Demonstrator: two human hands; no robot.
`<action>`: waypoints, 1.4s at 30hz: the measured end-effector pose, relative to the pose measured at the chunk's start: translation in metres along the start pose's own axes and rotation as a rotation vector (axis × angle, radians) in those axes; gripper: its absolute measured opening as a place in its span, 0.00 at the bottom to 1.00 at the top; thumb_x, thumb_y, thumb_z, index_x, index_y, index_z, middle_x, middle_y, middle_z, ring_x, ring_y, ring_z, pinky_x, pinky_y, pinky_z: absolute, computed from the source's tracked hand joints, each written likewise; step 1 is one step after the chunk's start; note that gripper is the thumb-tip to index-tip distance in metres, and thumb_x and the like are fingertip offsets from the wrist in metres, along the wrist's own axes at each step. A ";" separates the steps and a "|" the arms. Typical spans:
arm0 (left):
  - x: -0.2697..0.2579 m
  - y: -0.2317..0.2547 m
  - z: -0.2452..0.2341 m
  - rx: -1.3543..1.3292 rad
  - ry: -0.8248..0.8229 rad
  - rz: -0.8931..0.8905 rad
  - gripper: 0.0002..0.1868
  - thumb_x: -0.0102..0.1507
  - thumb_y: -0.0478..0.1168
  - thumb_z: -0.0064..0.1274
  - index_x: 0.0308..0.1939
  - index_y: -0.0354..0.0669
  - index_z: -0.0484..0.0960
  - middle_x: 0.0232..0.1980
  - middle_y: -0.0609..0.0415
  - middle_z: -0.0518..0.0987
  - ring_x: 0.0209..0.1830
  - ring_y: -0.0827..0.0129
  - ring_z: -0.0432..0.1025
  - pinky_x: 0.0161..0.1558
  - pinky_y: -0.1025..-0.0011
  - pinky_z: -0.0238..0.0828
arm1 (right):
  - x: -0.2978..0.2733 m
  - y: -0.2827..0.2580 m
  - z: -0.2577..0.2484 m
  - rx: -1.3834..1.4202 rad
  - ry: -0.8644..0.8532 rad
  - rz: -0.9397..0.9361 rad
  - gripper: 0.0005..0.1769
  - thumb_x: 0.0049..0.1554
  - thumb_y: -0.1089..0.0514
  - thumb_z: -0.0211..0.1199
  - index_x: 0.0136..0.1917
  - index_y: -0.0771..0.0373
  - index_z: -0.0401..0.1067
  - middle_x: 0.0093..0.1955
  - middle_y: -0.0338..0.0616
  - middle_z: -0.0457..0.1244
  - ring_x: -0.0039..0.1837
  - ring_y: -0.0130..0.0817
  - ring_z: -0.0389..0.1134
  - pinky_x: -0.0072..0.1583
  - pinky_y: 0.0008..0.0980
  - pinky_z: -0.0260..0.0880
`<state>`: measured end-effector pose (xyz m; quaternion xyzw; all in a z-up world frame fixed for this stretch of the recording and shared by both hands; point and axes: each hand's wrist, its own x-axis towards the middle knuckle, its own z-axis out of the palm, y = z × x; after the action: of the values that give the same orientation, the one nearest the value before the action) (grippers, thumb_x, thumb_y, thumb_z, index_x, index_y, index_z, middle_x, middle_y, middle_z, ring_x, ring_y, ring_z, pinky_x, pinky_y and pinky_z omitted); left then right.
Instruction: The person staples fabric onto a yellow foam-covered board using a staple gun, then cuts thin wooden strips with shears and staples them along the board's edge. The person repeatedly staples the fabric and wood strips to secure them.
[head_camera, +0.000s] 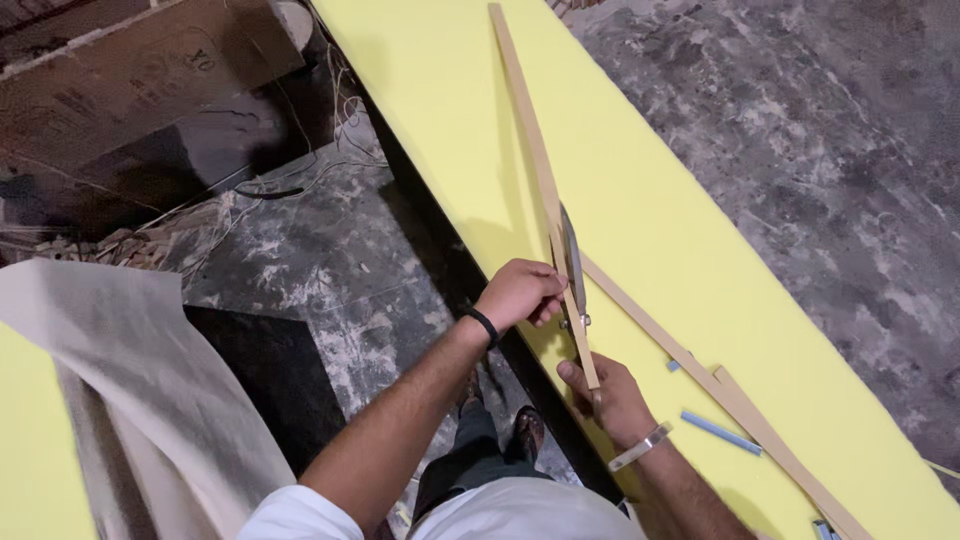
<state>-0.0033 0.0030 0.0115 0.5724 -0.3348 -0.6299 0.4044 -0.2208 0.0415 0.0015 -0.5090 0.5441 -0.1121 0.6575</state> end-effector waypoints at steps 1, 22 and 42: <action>-0.003 0.002 0.000 0.028 -0.007 -0.009 0.14 0.67 0.41 0.51 0.34 0.34 0.83 0.24 0.56 0.77 0.20 0.74 0.72 0.25 0.73 0.72 | -0.004 0.000 0.000 0.024 0.005 0.014 0.25 0.56 0.41 0.66 0.37 0.65 0.68 0.27 0.38 0.58 0.28 0.29 0.60 0.31 0.30 0.60; 0.019 0.005 -0.004 -0.194 0.128 0.150 0.10 0.67 0.36 0.51 0.36 0.32 0.82 0.25 0.54 0.78 0.20 0.73 0.73 0.23 0.73 0.72 | 0.001 -0.021 -0.018 -0.073 0.034 0.031 0.21 0.53 0.47 0.72 0.38 0.69 0.73 0.24 0.39 0.57 0.25 0.28 0.56 0.28 0.31 0.55; 0.015 0.042 -0.028 -0.133 0.148 0.160 0.09 0.68 0.39 0.48 0.41 0.38 0.81 0.27 0.54 0.78 0.20 0.73 0.72 0.24 0.74 0.74 | -0.011 -0.063 -0.039 -0.402 0.080 0.043 0.22 0.50 0.44 0.73 0.37 0.66 0.76 0.24 0.40 0.60 0.26 0.30 0.61 0.30 0.32 0.62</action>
<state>0.0293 -0.0286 0.0388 0.5609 -0.3061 -0.5725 0.5138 -0.2313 -0.0012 0.0623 -0.6133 0.5921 -0.0073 0.5226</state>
